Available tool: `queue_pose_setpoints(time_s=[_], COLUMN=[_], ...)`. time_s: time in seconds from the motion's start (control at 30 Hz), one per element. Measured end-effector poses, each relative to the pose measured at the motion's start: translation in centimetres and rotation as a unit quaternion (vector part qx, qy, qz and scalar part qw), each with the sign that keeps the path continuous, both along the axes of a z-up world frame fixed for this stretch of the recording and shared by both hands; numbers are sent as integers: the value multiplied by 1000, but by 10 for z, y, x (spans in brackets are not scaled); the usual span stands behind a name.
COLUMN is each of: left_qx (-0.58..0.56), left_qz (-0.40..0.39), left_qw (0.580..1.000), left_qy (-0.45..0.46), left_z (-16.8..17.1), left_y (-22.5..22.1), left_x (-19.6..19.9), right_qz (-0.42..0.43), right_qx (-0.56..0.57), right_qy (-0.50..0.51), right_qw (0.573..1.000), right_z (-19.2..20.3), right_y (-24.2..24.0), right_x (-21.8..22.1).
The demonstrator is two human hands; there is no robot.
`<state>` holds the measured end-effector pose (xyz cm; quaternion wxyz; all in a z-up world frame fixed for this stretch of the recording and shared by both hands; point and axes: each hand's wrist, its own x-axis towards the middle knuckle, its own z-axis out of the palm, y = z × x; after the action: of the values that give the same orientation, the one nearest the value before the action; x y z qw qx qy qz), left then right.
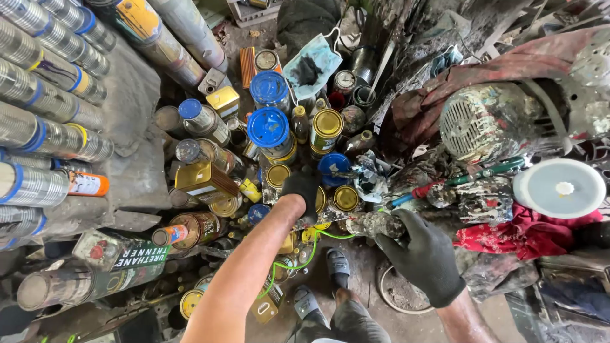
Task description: The person is mixing paint and thinner by pouring them into a mixing cup within a workshop environment.
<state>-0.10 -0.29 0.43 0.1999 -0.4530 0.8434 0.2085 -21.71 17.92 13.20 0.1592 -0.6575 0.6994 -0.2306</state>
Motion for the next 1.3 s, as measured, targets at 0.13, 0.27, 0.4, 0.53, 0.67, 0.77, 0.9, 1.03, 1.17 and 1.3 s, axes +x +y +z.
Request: queue_pose_setpoints(time_s=[0.13, 0.27, 0.4, 0.53, 0.67, 0.77, 0.9, 1.03, 1.17, 1.3], left_qx=[16, -28, -77, -80, -100, -84, -103, -103, -199, -195], left_qz=[-11, -4, 24, 66, 138, 212, 275, 301, 318, 332], left_qw=[1000, 999, 995, 989, 956, 922, 862, 797, 732, 679], left_qy=[-13, 35, 66, 103, 239, 313, 414, 513, 568, 625], left_z=[7, 1, 17, 1, -9, -6, 7, 62, 45, -5], left_y=[-1, 11, 26, 35, 43, 50, 50, 18, -53, -91], left_x=[0, 6, 11, 27, 48, 62, 74, 83, 85, 82], right_qz=[-8, -14, -2, 10, 28, 46, 59, 54, 26, 3], right_qx=[-17, -15, -26, -39, -18, -18, -33, -39, -5, 32], right_qy=[14, 19, 18, 18, 7, 16, 35, 11, -18, -12], right_qw=[1000, 1000, 999, 999, 999, 999, 997, 998, 999, 999], right_z=[-4, -11, -14, -26, -41, -62, -69, -54, -49, -40], right_y=[5, 9, 10, 14, 19, 24, 29, 32, 34, 37], right_x=[-3, -7, -4, -5, -10, -18, -16, -5, 4, 13])
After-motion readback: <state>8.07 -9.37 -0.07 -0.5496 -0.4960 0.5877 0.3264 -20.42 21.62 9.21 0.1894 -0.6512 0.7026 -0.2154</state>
